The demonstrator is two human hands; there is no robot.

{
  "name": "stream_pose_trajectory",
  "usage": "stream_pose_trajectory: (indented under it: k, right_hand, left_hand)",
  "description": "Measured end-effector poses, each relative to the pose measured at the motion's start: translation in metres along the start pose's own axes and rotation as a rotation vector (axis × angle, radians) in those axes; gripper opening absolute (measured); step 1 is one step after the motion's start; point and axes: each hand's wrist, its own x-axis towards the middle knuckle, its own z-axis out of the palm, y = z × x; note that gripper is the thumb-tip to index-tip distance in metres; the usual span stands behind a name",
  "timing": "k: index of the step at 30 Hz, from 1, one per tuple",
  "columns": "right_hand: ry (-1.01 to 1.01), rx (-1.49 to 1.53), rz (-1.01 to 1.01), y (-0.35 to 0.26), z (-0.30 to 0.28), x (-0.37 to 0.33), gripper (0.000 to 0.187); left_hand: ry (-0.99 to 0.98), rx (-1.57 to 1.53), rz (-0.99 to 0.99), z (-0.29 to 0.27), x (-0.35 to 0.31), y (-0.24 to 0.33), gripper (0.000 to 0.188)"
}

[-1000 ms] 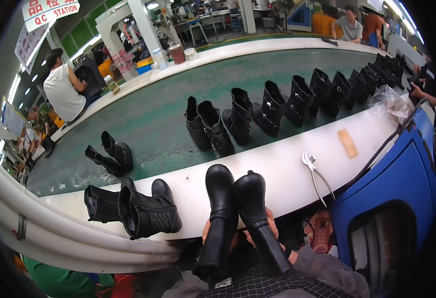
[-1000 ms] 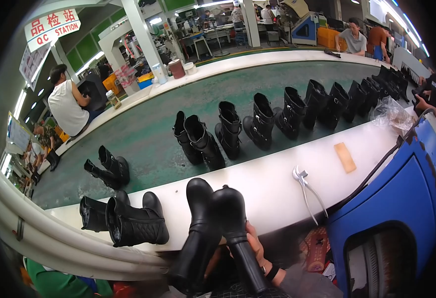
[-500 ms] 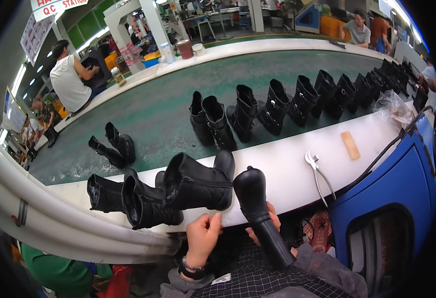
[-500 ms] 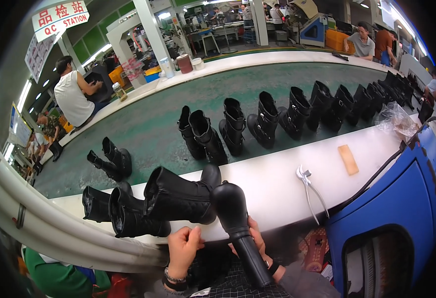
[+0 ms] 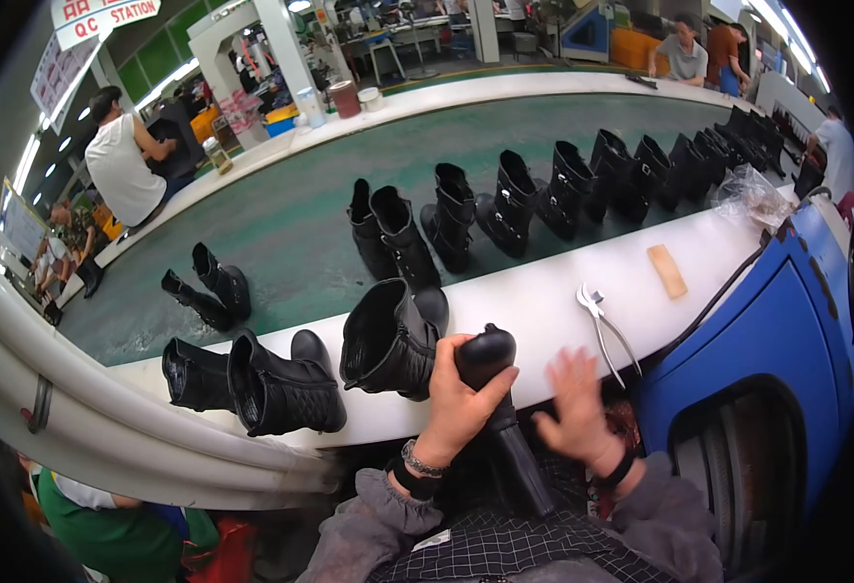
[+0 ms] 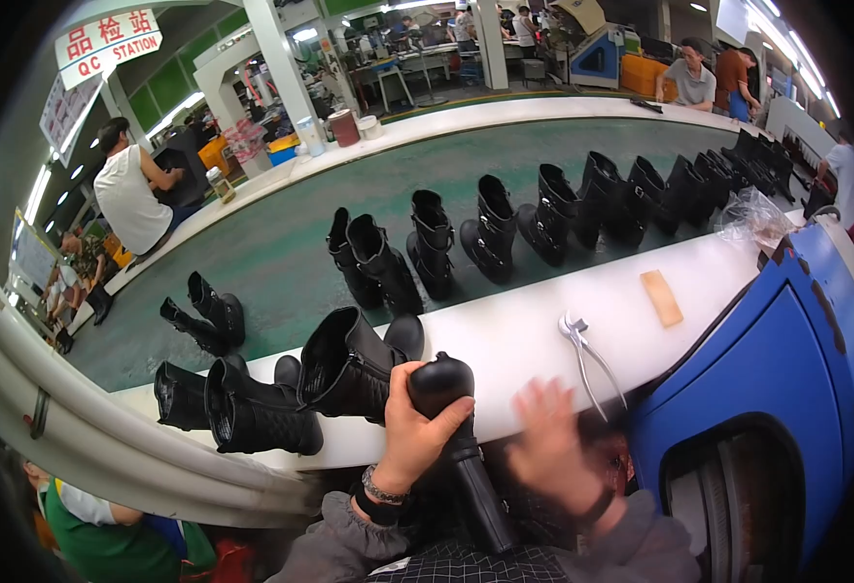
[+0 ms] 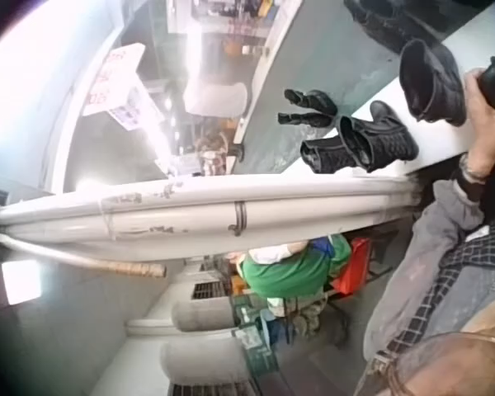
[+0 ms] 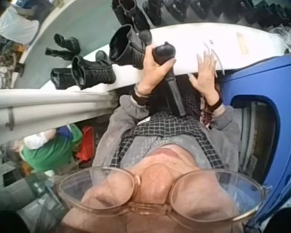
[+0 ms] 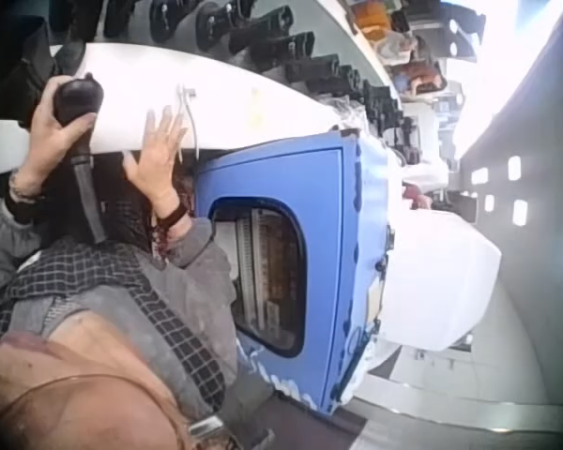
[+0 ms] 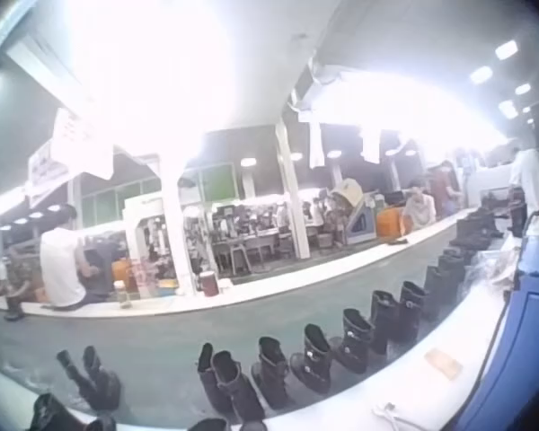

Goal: Inspecting and aligning manufactured boots on a conveyor belt in a shoe factory.

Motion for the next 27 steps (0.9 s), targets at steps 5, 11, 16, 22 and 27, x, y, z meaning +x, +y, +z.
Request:
stream_pose_trajectory:
  k: [5, 11, 16, 22, 27]
  right_hand:
    - [-0.305, -0.166, 0.401, 0.074, -0.043, 0.006, 0.1]
    - [-0.435, -0.237, 0.294, 0.077, -0.063, 0.008, 0.069]
    - [-0.232, 0.113, 0.386, 0.101, -0.07, 0.009, 0.058]
    - [-0.281, 0.761, 1.135, 0.085, -0.11, 0.044, 0.044]
    - [-0.179, 0.97, 0.857, 0.002, -0.197, 0.079, 0.05]
  left_hand:
    - [-0.059, 0.224, 0.151, 0.02, -0.002, 0.008, 0.052]
    - [-0.085, 0.261, 0.165, 0.023, 0.0, 0.005, 0.051]
    - [-0.106, 0.253, 0.181, 0.029, -0.001, 0.012, 0.052]
    - [-0.086, 0.272, 0.246, 0.032, -0.003, 0.014, 0.051]
    - [-0.084, 0.271, 0.27, 0.035, -0.001, 0.015, 0.051]
